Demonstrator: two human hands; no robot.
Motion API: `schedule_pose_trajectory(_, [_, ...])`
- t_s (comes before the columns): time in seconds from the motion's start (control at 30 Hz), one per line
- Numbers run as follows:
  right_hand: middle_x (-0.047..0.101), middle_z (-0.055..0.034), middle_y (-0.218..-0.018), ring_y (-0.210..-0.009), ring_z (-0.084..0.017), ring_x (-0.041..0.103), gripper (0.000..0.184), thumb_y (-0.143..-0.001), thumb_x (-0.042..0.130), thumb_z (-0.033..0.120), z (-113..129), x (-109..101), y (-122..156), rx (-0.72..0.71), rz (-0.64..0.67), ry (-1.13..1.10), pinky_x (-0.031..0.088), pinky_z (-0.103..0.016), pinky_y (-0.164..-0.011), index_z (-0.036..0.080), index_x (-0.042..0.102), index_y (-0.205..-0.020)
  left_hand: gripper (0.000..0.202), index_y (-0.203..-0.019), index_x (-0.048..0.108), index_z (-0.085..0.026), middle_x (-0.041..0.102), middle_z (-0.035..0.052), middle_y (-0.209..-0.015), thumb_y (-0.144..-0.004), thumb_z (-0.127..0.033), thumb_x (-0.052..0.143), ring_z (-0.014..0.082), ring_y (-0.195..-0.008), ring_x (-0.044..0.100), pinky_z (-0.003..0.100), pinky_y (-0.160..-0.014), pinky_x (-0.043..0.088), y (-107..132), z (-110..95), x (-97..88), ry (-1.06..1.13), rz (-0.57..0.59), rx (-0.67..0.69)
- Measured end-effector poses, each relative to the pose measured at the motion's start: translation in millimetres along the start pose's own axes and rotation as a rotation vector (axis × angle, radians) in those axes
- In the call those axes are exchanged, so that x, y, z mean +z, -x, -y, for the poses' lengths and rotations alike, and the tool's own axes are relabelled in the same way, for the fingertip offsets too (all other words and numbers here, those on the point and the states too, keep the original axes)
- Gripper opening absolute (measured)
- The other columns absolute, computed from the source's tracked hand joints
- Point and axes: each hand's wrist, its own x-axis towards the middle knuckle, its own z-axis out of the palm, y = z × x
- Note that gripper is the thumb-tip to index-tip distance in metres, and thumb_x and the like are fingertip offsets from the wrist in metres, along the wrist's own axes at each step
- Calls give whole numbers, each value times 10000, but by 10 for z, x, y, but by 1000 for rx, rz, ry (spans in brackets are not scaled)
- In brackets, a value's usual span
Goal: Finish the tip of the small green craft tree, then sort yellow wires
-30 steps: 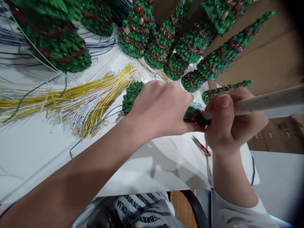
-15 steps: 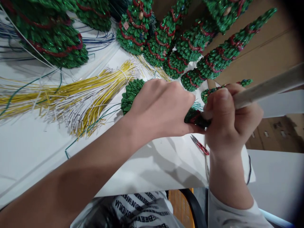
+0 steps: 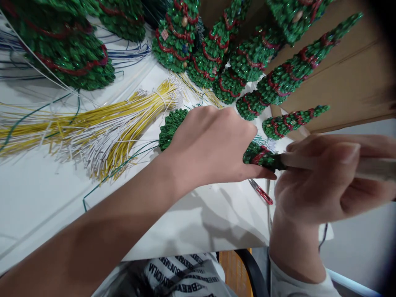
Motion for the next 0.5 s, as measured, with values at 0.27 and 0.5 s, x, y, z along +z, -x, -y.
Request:
schedule_pose_trajectory(0.27, [643, 34, -646, -495, -78, 475, 118, -900, 621, 227, 122, -211, -44, 97, 214, 4, 313, -268, -415, 207, 669, -794, 641, -784, 734, -206, 649, 37, -644, -671, -813, 560, 242, -687, 646, 348, -639, 427, -3, 13, -5, 23, -17, -19])
schedule_pose_trajectory(0.5, [653, 41, -675, -551, -114, 522, 25, -843, 678, 226, 310, -310, -59, 202, 305, 144, 340, -304, -448, 247, 680, -858, 623, -822, 736, -214, 683, 58, -723, -708, -794, 541, 254, -694, 661, 342, -595, 387, -3, -3, -1, -5, 7, 0])
